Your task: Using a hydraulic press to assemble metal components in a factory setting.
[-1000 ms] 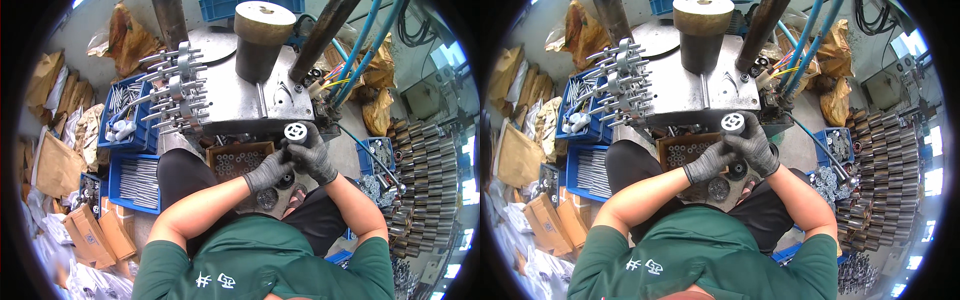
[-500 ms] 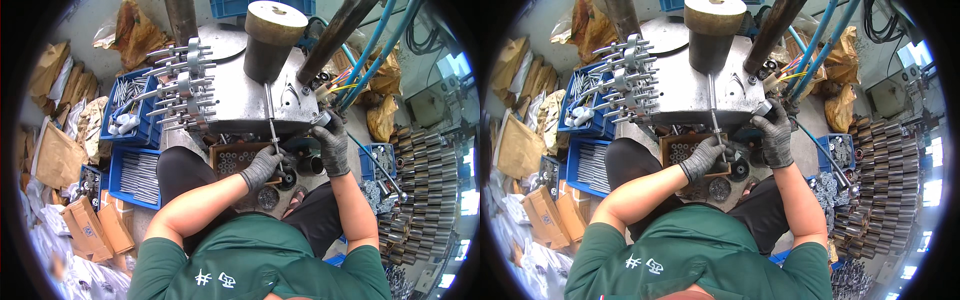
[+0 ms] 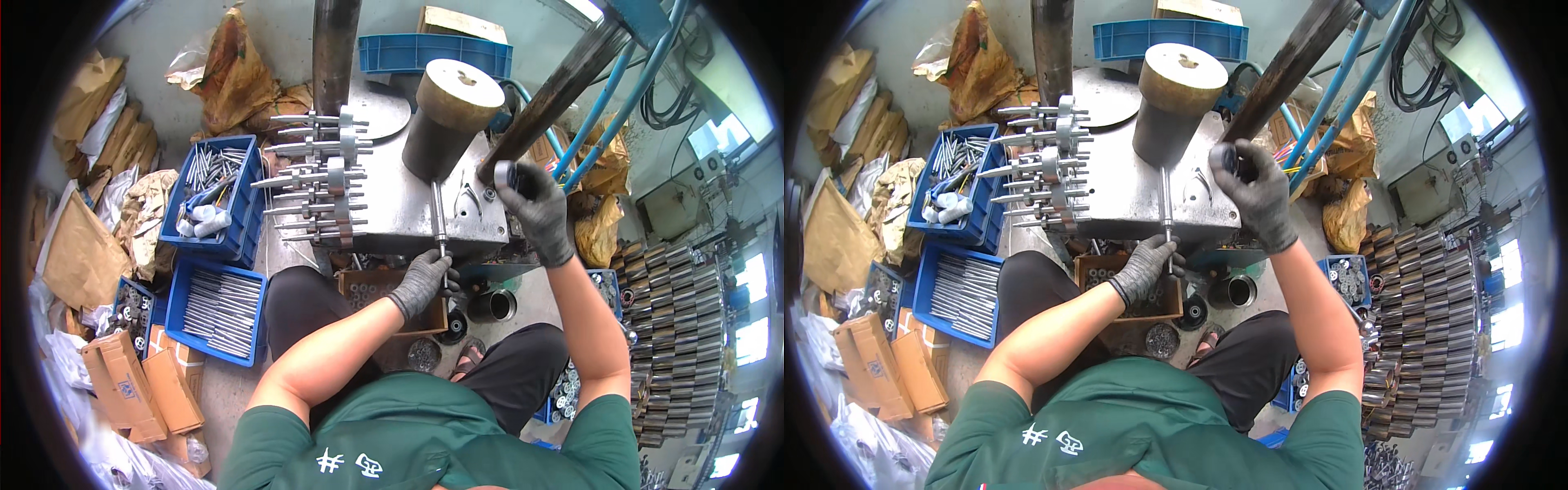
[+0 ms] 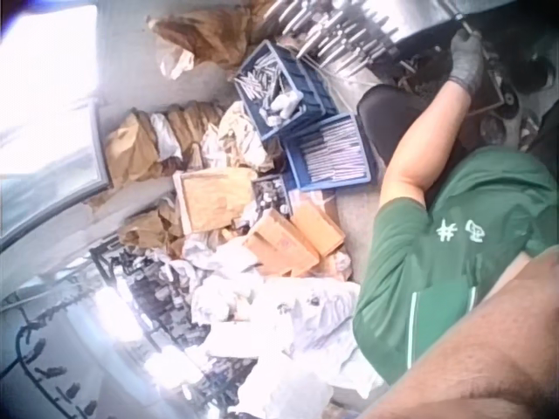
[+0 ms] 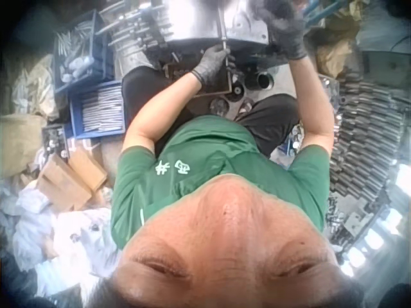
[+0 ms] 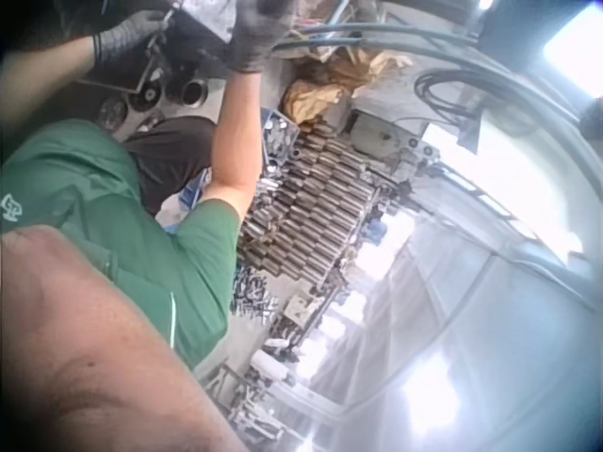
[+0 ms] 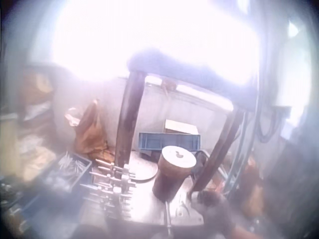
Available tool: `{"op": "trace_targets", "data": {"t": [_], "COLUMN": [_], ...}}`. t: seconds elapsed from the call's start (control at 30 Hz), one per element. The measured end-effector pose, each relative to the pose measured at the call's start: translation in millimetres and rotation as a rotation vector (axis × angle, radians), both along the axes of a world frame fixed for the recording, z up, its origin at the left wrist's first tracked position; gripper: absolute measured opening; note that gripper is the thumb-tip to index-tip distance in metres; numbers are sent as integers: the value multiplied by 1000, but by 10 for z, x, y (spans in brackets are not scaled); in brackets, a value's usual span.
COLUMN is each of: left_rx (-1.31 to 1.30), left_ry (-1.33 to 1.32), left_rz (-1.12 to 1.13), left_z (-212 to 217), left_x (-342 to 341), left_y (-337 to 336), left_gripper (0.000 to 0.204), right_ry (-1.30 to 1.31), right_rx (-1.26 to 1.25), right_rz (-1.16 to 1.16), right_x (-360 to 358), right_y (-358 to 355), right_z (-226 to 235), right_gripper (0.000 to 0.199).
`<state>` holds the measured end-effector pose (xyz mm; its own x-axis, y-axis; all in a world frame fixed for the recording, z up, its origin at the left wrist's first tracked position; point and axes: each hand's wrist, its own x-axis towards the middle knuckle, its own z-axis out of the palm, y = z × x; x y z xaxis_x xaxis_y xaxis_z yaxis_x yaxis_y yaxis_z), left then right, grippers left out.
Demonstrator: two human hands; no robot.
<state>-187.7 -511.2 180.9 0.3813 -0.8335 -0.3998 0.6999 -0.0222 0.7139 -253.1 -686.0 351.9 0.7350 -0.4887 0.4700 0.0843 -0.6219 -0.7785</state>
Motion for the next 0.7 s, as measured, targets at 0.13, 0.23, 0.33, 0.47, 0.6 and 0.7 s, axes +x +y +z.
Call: {"op": "trace_targets", "data": {"t": [0.13, 0.23, 0.33, 0.47, 0.6, 0.7], "left_rx": [19, -15, -24, 5, 10, -1], "left_ry": [8, 2, -55, -61, -109, -111], "left_rz": [-23, -46, -52, -49, -41, -73], "left_z": [-17, -123, -184, -89, -155, -96], "left_x": [54, 81, 118, 159, 256, 291], "left_y": [-66, -116, -161, -159, -127, -101], "left_gripper": [25, 24, 25, 25, 25, 26], "right_ry": [-72, -31, 160, 337, 453, 292], "right_rx": [-332, -402, -494, -587, -583, -764], "right_rz": [-96, -96, -195, -231, -236, -245], "right_x": [606, 1038, 1417, 1644, 1664, 1373], "right_y": [6, -159, -358, -534, -419, -438], "right_z": [621, 838, 923, 944, 1053, 1071], "right_gripper": [37, 48, 56, 63, 62, 52]}}
